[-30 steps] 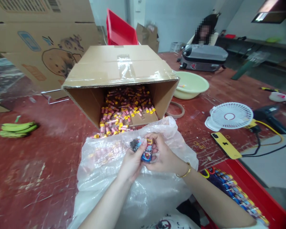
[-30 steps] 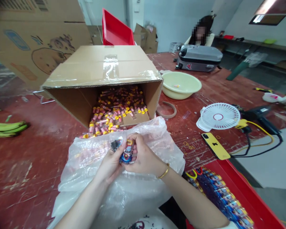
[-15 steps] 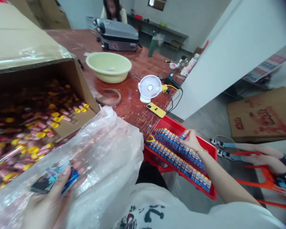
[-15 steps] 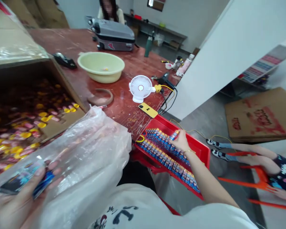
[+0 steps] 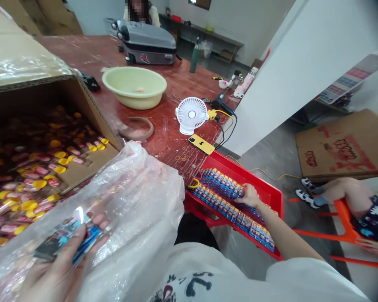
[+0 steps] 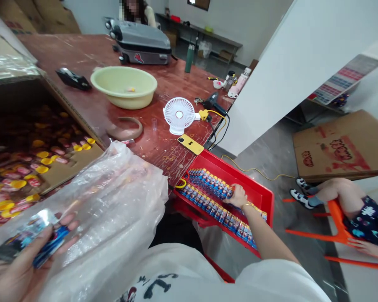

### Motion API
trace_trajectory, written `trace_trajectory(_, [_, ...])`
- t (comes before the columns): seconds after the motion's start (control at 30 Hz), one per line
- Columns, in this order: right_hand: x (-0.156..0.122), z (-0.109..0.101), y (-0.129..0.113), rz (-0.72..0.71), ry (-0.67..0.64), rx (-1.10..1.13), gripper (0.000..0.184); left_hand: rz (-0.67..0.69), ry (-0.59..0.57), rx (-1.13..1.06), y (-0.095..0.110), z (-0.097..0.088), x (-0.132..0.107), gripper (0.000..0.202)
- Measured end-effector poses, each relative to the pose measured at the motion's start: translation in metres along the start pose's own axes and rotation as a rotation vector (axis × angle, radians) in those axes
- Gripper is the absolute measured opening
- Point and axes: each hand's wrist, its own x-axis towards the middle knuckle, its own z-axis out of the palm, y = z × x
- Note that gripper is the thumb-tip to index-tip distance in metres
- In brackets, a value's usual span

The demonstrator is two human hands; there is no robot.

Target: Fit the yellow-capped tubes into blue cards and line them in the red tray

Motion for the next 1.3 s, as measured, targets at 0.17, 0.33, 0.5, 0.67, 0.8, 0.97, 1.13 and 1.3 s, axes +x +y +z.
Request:
trace_trajectory(0.17, [-0.017, -0.027, -0.052, -0.311, 0.111, 0.113, 0.065, 0.008, -0.006, -0.125, 0.0, -0.002, -0.013, 0.044])
trace_trajectory(0.33, [-0.049, -0.024, -0.238, -0.982, 0.099, 0.467, 0.029, 0.034, -0.103, -0.09, 0.0, -0.01, -0.016, 0.039])
trace_trajectory(0.5, [-0.111, 0.009, -0.47, -1.273, -0.287, 0.547, 0.008, 0.061, -0.087, -0.077, 0.002, -0.022, -0.021, 0.038])
trace_trajectory(0.67, [-0.131, 0.057, -0.596, -1.175, -0.422, 0.476, 0.014, 0.085, -0.046, -0.092, 0.005, -0.029, -0.027, 0.041])
trace_trajectory(0.8, [-0.137, 0.065, -0.604, -1.074, -0.597, 0.526, 0.028, 0.093, -0.067, -0.106, 0.005, -0.035, -0.026, 0.039])
trace_trajectory(0.97, [-0.146, 0.022, -0.554, -1.023, -0.867, 0.706, 0.038, 0.103, -0.086, -0.142, 0.003, -0.036, -0.022, 0.032])
trace_trajectory(1.13, [-0.166, -0.035, -0.495, -1.128, -1.117, 1.058, 0.038, 0.219, -0.13, -0.116, 0.002, -0.029, -0.018, 0.023])
trace_trajectory(1.3, [-0.177, -0.051, -0.474, -1.447, -0.864, 0.932, 0.028, 0.274, -0.095, -0.076, 0.005, -0.023, -0.017, 0.022])
